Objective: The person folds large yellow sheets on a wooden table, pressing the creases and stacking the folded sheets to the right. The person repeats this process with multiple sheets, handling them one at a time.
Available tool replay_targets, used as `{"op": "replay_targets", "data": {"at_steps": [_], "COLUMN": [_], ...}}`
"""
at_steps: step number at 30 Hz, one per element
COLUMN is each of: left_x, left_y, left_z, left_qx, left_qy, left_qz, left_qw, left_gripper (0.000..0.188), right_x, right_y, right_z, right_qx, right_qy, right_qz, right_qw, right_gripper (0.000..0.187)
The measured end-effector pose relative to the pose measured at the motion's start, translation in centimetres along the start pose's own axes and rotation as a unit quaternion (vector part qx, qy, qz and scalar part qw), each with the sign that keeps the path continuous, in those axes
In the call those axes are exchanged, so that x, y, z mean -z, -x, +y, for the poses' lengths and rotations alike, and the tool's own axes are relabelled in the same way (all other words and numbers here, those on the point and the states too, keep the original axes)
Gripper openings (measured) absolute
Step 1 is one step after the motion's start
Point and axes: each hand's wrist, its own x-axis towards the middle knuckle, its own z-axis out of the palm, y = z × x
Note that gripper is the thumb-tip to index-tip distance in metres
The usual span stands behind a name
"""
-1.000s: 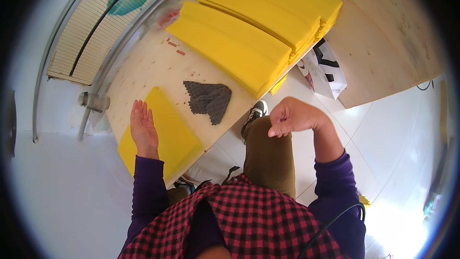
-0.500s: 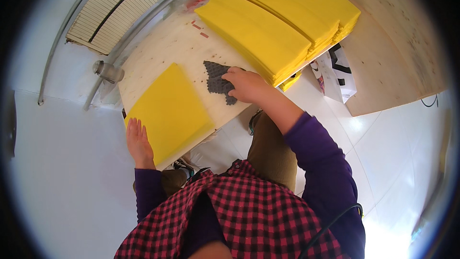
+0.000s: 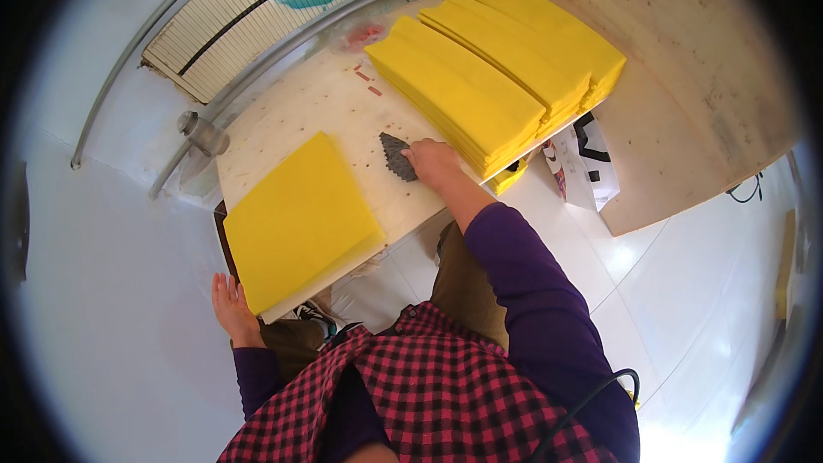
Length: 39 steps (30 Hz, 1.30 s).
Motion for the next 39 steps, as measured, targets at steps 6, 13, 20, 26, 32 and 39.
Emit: {"op": "replay_targets", "data": {"at_steps": [6, 13, 20, 26, 32, 39], "left_x": [1.8, 5.1, 8.4, 9.8, 10.4, 8.8], "left_y": [1.2, 2.3, 3.1, 3.0, 0.0, -6.3], "left_z": [0.4, 0.0, -1.4, -1.9, -1.9, -4.2], "left_qx": [-0.023, -0.045, -0.071, -0.078, -0.130, -0.124], "left_qy": [-0.005, 0.007, 0.009, -0.046, -0.184, -0.214], "left_qz": [-0.008, 0.020, 0.016, -0.038, -0.138, -0.112], "left_qw": [1.000, 0.999, 0.997, 0.995, 0.964, 0.962], "left_gripper": [0.047, 0.044, 0.038, 0.028, 0.027, 0.039], "right_x": [-0.9, -2.0, -1.9, -1.0, -0.8, -3.9], "right_y": [-0.5, -0.2, 4.1, 7.7, 7.2, 5.3], "right_z": [0.3, -0.1, -1.2, -4.0, -6.5, -7.1], "right_qx": [-0.068, -0.122, -0.025, 0.036, 0.061, -0.012], "right_qy": [-0.026, -0.366, -0.297, -0.294, -0.285, -0.350], "right_qz": [0.065, 0.166, 0.149, 0.105, 0.032, -0.021], "right_qw": [0.995, 0.907, 0.943, 0.949, 0.956, 0.937], "right_gripper": [0.039, 0.032, 0.020, 0.018, 0.019, 0.033]}}
